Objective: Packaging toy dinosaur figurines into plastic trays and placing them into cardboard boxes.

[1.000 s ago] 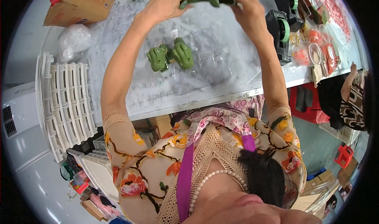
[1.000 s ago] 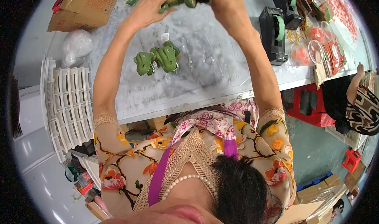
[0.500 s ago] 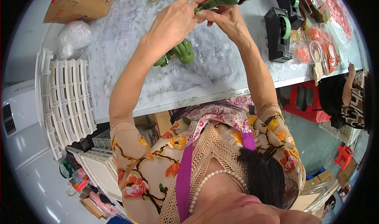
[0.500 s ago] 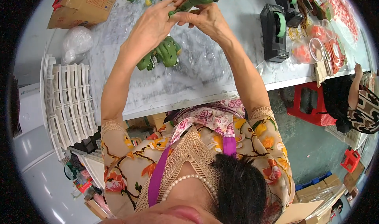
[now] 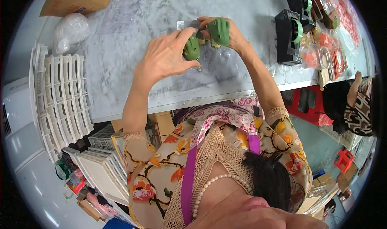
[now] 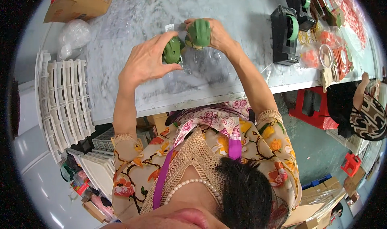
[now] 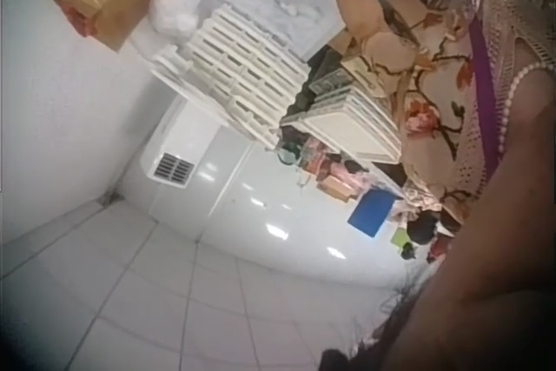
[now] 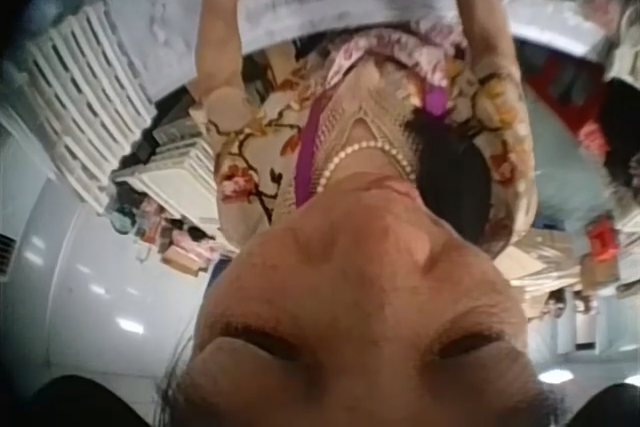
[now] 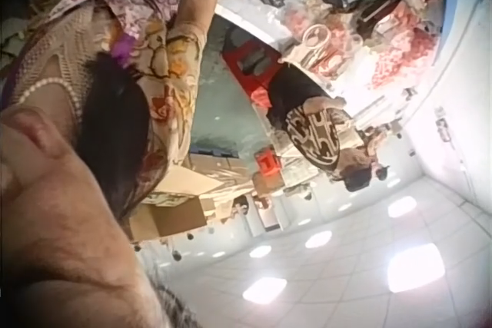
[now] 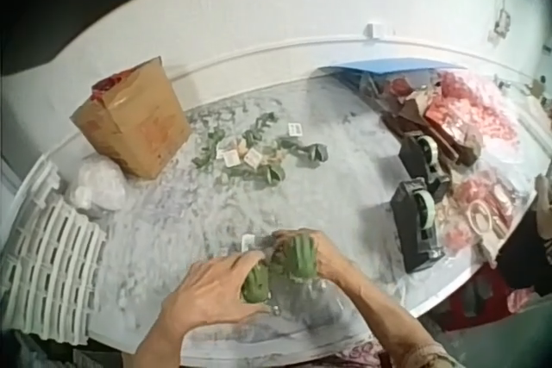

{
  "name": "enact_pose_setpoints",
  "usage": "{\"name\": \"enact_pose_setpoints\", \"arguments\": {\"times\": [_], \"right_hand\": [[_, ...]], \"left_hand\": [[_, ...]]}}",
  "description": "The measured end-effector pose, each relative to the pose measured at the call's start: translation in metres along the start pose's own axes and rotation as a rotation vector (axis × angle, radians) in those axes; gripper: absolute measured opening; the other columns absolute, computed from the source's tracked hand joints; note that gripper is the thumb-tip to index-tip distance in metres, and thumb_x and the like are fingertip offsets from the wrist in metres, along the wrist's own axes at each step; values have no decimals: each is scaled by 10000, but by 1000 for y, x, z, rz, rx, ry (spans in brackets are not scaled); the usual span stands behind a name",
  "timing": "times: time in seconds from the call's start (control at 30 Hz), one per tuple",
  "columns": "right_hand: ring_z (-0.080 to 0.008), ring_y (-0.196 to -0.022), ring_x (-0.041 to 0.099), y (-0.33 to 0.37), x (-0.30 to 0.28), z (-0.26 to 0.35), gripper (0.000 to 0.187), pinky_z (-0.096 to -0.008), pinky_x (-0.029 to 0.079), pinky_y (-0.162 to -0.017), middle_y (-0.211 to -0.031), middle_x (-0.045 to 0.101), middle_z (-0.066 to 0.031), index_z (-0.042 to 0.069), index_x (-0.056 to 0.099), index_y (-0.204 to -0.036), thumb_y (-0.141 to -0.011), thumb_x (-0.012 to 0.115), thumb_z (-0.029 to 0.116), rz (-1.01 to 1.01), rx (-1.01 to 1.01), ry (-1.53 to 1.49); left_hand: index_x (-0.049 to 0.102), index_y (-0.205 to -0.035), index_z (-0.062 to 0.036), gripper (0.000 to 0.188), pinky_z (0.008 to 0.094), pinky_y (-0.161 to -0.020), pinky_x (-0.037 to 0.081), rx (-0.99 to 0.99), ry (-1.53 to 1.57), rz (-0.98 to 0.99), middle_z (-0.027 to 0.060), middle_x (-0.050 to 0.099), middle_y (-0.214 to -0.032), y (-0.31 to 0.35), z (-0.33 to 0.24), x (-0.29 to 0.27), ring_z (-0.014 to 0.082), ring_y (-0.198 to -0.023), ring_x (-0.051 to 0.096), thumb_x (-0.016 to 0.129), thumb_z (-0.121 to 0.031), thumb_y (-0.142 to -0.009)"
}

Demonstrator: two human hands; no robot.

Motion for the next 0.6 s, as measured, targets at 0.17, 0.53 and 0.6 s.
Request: {"name": "enact_pose_setpoints", "arguments": {"times": [0.17,0.53,0.6], "right_hand": [[-262,-829,593,-4,14,23,173,-355,521,-773,-1212,626,-71,48,643,-902,-734,675,77,158,-185,270],[-299,-795,618,-7,32,21,271,-371,518,-707,-1080,668,-63,89,661,-933,-681,705,176,357,-152,318],[-315,-781,620,-10,33,12,301,-380,513,-701,-1044,675,-80,83,661,-943,-671,722,195,370,-99,285]], "left_hand": [[485,-1191,-85,591,467,-756,508,77,96,-110,149,638,-985,-2,6,-4,346,-868,641,753,-305,-711],[510,-1055,-64,404,454,-673,506,129,84,-262,146,639,-873,2,8,1,360,-760,641,694,-182,-715],[510,-1035,-63,386,454,-664,505,141,76,-298,145,639,-861,1,5,-3,362,-750,638,693,-178,-715]]}}
Point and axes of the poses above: each hand's wrist, its own y-axis away from the middle knuckle, its own x-axis out of the palm, z = x × y, the point moved 9 cm from there along -y, towards the middle knuckle
